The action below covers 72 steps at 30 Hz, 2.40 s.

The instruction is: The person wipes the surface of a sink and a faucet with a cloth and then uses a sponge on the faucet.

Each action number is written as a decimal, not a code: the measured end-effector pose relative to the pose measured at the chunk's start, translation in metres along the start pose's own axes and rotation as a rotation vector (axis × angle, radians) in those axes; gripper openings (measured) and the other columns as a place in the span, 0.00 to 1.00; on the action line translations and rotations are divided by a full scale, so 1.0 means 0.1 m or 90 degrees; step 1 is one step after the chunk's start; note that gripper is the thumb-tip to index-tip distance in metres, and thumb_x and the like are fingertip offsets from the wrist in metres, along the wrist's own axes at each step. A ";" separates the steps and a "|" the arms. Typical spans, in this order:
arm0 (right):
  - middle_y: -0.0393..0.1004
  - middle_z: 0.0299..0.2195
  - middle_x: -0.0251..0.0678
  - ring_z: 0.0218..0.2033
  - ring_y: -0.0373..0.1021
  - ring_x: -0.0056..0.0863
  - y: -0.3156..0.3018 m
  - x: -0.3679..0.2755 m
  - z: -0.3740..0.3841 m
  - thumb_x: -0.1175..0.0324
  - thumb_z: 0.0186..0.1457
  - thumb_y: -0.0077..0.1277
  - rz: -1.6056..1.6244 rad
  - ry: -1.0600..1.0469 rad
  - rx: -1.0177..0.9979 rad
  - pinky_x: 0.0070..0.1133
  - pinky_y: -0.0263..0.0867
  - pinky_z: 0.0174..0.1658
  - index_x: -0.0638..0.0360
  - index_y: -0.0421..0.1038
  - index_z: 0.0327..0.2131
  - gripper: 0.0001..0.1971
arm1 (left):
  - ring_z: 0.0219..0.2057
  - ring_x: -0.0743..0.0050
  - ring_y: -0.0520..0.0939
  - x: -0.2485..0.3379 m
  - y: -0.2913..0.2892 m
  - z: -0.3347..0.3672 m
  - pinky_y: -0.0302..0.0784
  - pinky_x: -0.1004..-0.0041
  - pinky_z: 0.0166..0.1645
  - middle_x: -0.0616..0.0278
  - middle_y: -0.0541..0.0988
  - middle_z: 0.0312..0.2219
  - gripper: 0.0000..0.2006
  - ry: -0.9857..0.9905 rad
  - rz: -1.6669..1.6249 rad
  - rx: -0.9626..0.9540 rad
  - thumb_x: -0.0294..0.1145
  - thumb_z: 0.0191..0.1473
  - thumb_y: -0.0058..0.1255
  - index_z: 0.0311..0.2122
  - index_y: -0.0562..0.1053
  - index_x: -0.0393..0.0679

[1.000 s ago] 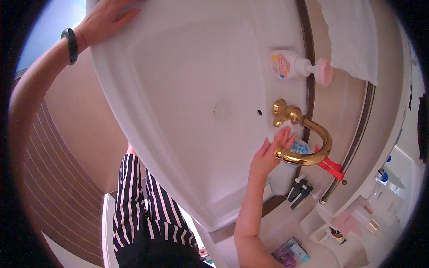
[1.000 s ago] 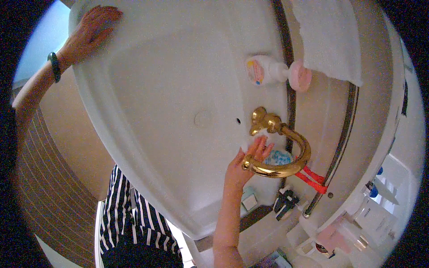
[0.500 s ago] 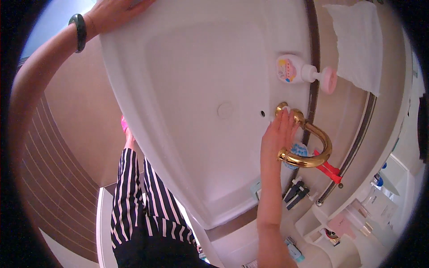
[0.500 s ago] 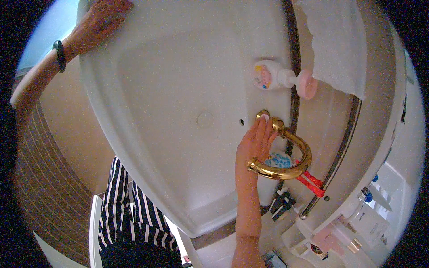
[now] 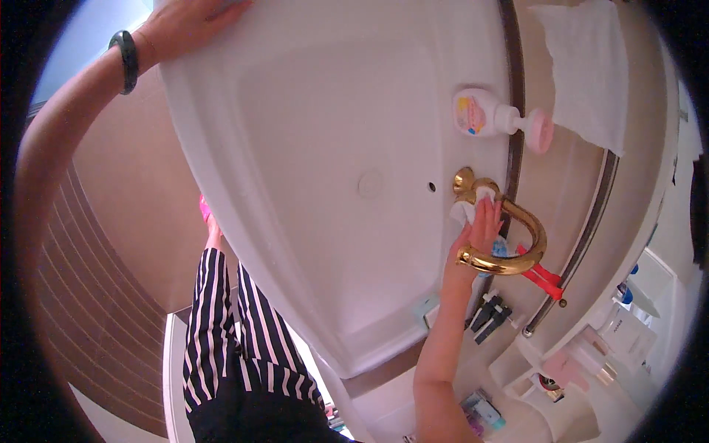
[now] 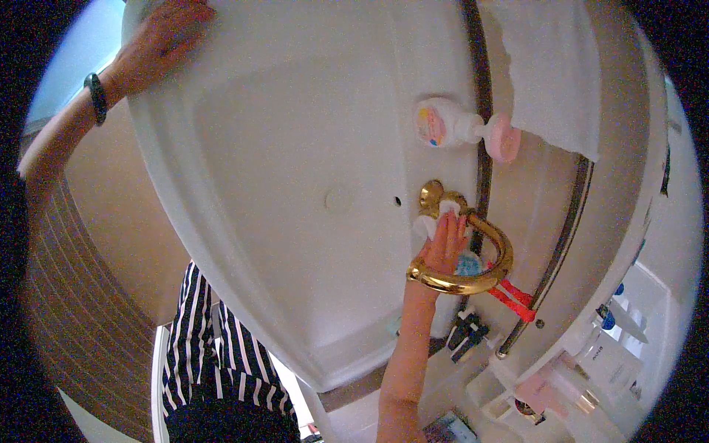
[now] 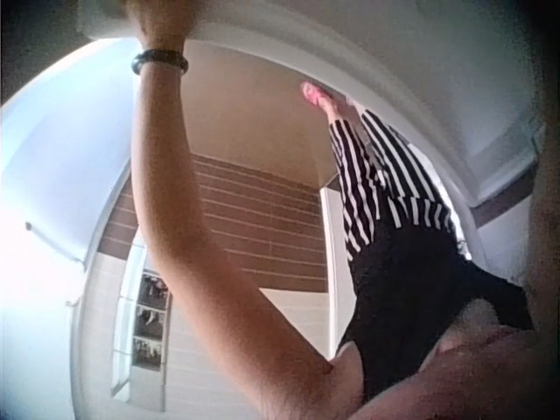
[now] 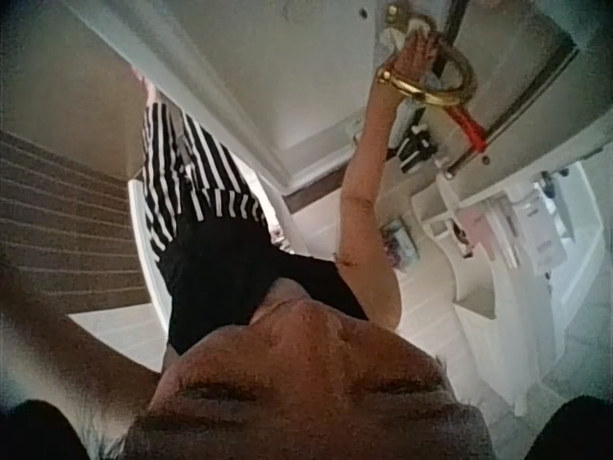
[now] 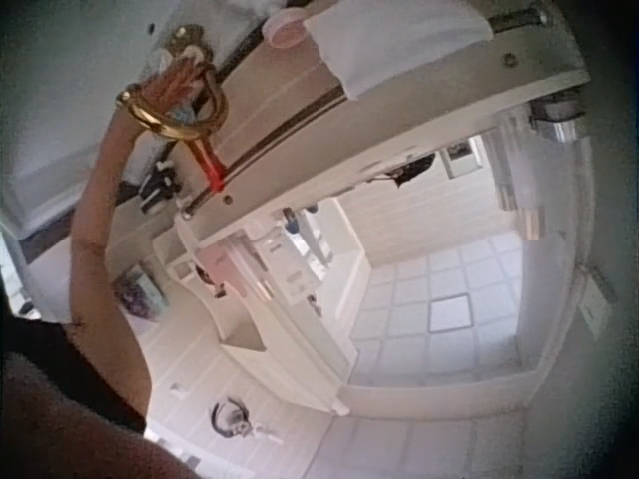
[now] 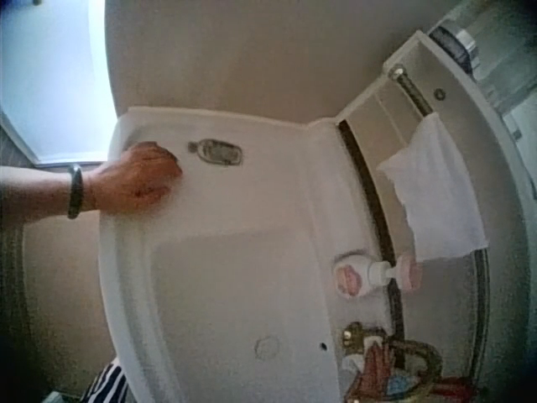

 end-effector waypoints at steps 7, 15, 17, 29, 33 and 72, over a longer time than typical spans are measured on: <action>0.68 0.55 0.44 0.61 0.58 0.45 0.04 0.21 -0.18 0.76 0.59 0.45 0.020 0.160 -0.010 0.36 0.53 0.63 0.68 0.66 0.53 0.18 | 0.47 0.50 0.74 -0.01 0.01 -0.02 0.66 0.54 0.57 0.48 0.76 0.43 0.15 0.056 -0.015 0.032 0.37 0.56 0.47 0.44 0.72 0.37; 0.71 0.51 0.44 0.53 0.69 0.38 0.76 1.05 -0.51 0.67 0.62 0.47 1.212 0.776 0.249 0.37 0.61 0.61 0.66 0.66 0.51 0.18 | 0.47 0.48 0.74 0.05 0.03 0.02 0.66 0.54 0.57 0.46 0.76 0.43 0.15 0.051 0.011 0.011 0.35 0.56 0.47 0.44 0.72 0.35; 0.72 0.50 0.43 0.52 0.69 0.38 0.76 1.16 -0.49 0.66 0.62 0.47 1.189 0.750 0.244 0.38 0.61 0.61 0.66 0.66 0.51 0.18 | 0.46 0.48 0.75 0.07 0.00 0.02 0.68 0.53 0.56 0.45 0.76 0.42 0.15 0.067 0.005 0.033 0.34 0.55 0.47 0.43 0.73 0.35; 0.73 0.47 0.38 0.47 0.70 0.33 0.89 1.00 -1.00 0.60 0.63 0.45 1.238 0.635 0.222 0.45 0.59 0.59 0.54 0.68 0.50 0.15 | 0.44 0.47 0.77 0.16 -0.02 0.02 0.71 0.55 0.53 0.46 0.78 0.39 0.12 0.108 0.004 0.067 0.29 0.51 0.50 0.39 0.74 0.33; 0.71 0.49 0.37 0.49 0.69 0.36 1.16 0.88 -1.36 0.60 0.61 0.46 1.224 0.850 0.140 0.35 0.66 0.52 0.53 0.66 0.52 0.18 | 0.44 0.46 0.77 0.06 0.02 0.03 0.71 0.55 0.53 0.46 0.78 0.40 0.12 0.082 -0.014 0.053 0.30 0.52 0.50 0.40 0.74 0.33; 0.70 0.29 0.27 0.32 0.65 0.17 1.45 -0.08 -0.90 0.66 0.60 0.49 0.669 0.419 -0.136 0.20 0.65 0.36 0.63 0.70 0.33 0.09 | 0.49 0.50 0.74 -0.03 0.07 0.02 0.68 0.58 0.58 0.47 0.76 0.45 0.15 0.062 -0.004 0.037 0.33 0.57 0.46 0.44 0.74 0.33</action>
Point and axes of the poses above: each hand's wrist, its own z-axis towards the middle knuckle, its own y-axis out of the palm, x = y × z, the point moved 9 cm from there along z, towards the middle knuckle
